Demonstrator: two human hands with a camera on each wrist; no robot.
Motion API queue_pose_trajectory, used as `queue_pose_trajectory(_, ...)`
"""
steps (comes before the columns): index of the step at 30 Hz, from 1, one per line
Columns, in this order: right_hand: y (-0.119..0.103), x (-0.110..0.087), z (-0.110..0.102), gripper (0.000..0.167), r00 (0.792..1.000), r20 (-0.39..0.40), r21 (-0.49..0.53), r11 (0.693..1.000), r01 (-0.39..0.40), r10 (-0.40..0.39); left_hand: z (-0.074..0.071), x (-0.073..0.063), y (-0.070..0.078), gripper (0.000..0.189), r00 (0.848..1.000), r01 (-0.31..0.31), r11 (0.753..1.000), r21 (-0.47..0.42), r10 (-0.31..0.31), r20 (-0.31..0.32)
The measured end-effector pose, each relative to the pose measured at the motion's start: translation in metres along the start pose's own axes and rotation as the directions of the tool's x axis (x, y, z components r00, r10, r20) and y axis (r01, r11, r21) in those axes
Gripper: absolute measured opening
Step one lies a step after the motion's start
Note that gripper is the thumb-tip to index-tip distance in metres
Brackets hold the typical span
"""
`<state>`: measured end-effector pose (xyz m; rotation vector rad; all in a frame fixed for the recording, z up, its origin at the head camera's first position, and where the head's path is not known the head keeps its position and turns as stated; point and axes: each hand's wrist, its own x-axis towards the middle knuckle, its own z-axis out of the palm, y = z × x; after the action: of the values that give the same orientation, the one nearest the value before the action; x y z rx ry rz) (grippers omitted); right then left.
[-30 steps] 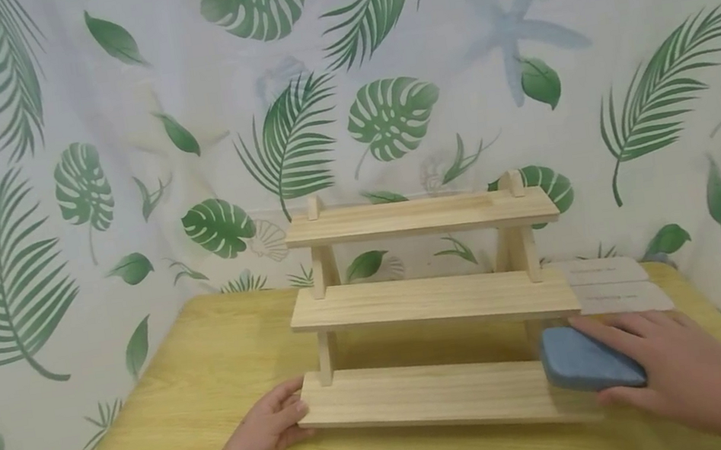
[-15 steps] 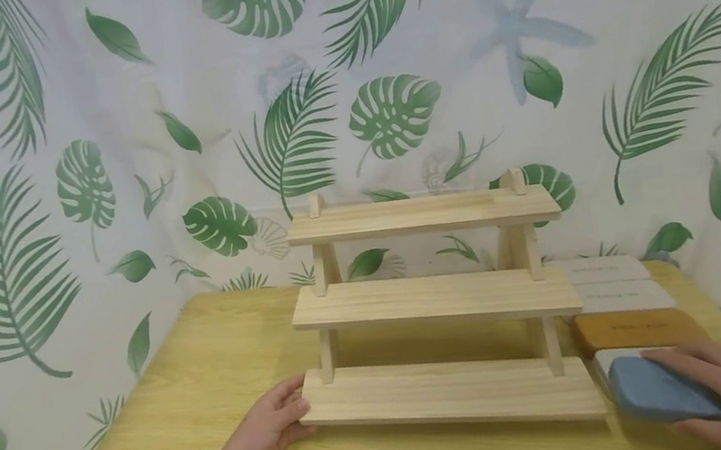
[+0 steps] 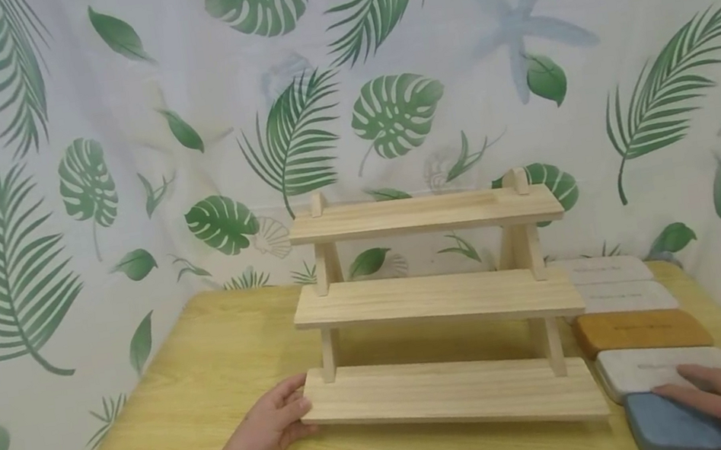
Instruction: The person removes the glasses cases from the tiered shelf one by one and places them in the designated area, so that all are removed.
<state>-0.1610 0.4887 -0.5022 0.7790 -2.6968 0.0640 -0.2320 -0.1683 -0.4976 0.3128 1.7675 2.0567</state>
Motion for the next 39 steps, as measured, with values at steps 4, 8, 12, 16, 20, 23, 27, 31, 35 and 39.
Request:
queue_pose_trajectory(4,0.000,-0.002,0.001,0.092,0.999,0.033,-0.018,1.000,-0.023,0.024,0.000,0.002,0.001,0.067,1.000,-0.004,1.000,-0.004,0.004,0.003)
queue_pose_trajectory(8,-0.004,0.002,-0.001,0.087,0.993,0.091,-0.034,0.997,-0.066,0.069,-0.001,0.001,0.000,0.067,1.000,-0.003,1.000,-0.011,0.003,0.004)
queue_pose_trajectory(12,-0.015,0.006,-0.002,0.086,0.974,0.156,-0.048,0.986,-0.159,0.165,-0.002,0.000,-0.003,0.067,1.000,0.001,1.000,-0.016,-0.001,0.005)
queue_pose_trajectory(16,-0.025,0.011,-0.003,0.096,0.933,0.222,-0.114,0.958,-0.264,0.283,-0.002,-0.001,-0.005,0.068,1.000,-0.003,1.000,-0.018,0.003,0.012)
queue_pose_trajectory(20,-0.029,0.014,-0.004,0.098,0.909,0.236,-0.118,0.939,-0.324,0.343,-0.003,0.000,-0.006,0.068,1.000,-0.008,1.000,-0.016,0.008,0.015)
queue_pose_trajectory(23,-0.030,0.012,-0.002,0.095,0.932,0.181,-0.054,0.949,-0.310,0.314,-0.005,0.000,-0.006,0.067,1.000,-0.010,1.000,-0.013,0.010,0.015)
queue_pose_trajectory(27,-0.031,0.010,0.002,0.090,0.953,0.142,-0.001,0.963,-0.271,0.268,-0.008,-0.002,-0.006,0.067,1.000,-0.004,1.000,-0.008,0.004,0.013)
queue_pose_trajectory(31,-0.029,0.015,0.006,0.084,0.983,0.069,0.053,0.983,-0.174,0.170,-0.012,-0.005,-0.005,0.067,1.000,0.001,1.000,-0.006,-0.001,0.014)
queue_pose_trajectory(35,-0.022,0.020,0.006,0.085,0.996,0.021,0.066,0.994,-0.083,0.082,-0.012,-0.006,-0.004,0.067,1.000,-0.002,1.000,-0.006,0.002,0.016)
queue_pose_trajectory(39,-0.020,0.021,0.006,0.086,0.994,0.051,0.053,0.994,-0.098,0.096,-0.011,-0.005,-0.003,0.067,1.000,-0.006,1.000,-0.002,0.006,0.016)
